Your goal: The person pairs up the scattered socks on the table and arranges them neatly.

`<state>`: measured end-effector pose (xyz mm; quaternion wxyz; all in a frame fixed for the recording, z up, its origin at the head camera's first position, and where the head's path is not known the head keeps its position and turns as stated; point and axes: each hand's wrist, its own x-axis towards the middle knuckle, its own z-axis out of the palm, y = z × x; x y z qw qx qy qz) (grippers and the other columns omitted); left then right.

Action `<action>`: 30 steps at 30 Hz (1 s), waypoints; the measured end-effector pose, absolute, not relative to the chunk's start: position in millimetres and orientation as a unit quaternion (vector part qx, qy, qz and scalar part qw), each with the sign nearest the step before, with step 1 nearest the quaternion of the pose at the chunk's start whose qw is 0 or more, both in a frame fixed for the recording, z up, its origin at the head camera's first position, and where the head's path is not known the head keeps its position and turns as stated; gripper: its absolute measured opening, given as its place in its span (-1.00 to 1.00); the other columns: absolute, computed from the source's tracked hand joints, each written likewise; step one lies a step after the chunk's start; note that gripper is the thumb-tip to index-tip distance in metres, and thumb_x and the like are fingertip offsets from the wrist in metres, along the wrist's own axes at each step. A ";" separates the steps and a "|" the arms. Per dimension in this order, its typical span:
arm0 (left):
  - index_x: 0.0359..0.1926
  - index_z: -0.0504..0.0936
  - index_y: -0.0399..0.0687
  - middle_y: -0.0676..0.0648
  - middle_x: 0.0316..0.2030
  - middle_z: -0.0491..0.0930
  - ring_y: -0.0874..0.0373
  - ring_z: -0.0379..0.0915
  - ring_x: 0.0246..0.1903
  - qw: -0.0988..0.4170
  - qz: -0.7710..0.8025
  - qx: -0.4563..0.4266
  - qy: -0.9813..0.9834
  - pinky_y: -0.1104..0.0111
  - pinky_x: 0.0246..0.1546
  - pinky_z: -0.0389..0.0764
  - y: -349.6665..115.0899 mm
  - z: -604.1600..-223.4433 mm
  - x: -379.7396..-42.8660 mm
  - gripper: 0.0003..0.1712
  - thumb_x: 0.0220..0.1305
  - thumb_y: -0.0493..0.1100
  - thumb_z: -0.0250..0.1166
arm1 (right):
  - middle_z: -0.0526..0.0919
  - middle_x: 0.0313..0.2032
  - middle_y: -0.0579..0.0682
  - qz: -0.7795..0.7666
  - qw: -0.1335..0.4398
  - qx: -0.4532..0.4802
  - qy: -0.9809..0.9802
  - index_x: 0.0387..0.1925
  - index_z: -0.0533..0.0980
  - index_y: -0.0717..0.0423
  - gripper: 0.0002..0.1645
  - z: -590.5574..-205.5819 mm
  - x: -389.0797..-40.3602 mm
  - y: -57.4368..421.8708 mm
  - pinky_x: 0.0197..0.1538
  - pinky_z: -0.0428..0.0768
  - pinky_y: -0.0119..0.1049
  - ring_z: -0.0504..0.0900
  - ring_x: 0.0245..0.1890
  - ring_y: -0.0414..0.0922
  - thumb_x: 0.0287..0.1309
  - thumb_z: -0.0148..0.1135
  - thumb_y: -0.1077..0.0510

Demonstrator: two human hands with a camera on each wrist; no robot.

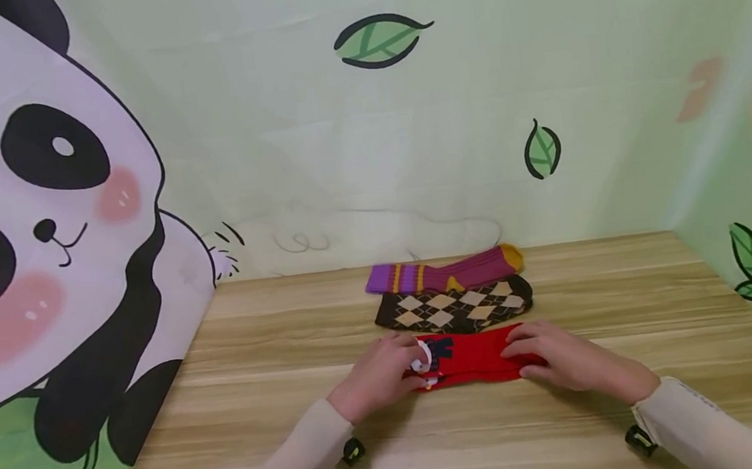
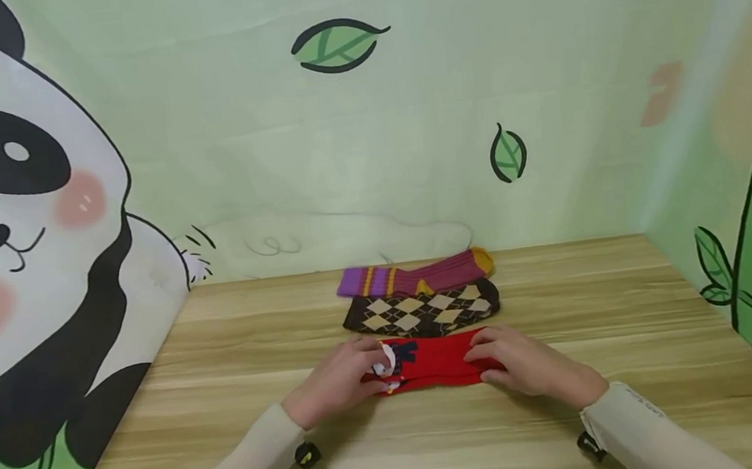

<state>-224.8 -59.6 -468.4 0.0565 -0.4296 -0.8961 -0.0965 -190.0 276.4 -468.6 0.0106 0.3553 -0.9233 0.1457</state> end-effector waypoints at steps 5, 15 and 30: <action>-0.14 0.74 0.02 -0.02 -0.06 0.67 0.05 0.50 -0.11 0.072 -0.096 -0.439 -0.890 0.17 0.02 0.56 -64.4 -465.9 -227.1 -0.75 0.26 0.01 0.50 | 0.61 0.15 0.16 0.140 0.012 0.358 -0.923 0.07 0.69 0.10 -0.66 -468.2 -190.8 274.9 0.23 0.50 0.19 0.53 0.18 0.19 0.26 0.41 0.18; 0.15 0.67 -0.02 -0.21 0.32 0.48 -0.17 0.38 0.30 0.114 -0.103 -0.385 -0.910 -0.16 0.33 0.37 -88.6 -461.1 -238.4 -0.55 0.32 0.04 0.44 | 0.63 0.12 0.14 0.135 0.020 0.350 -0.927 0.05 0.70 0.09 -0.66 -470.2 -193.0 272.0 0.20 0.55 0.14 0.57 0.14 0.15 0.25 0.44 0.15; 0.35 0.54 -0.02 -0.30 0.48 0.24 -0.38 0.14 0.43 0.223 -0.123 -0.274 -0.927 -0.30 0.39 0.14 -165.9 -464.3 -259.2 -0.31 0.27 0.11 0.46 | 0.61 0.13 0.14 0.149 0.063 0.317 -0.934 0.09 0.68 0.07 -0.62 -463.4 -196.2 273.3 0.17 0.59 0.12 0.57 0.13 0.12 0.26 0.44 0.09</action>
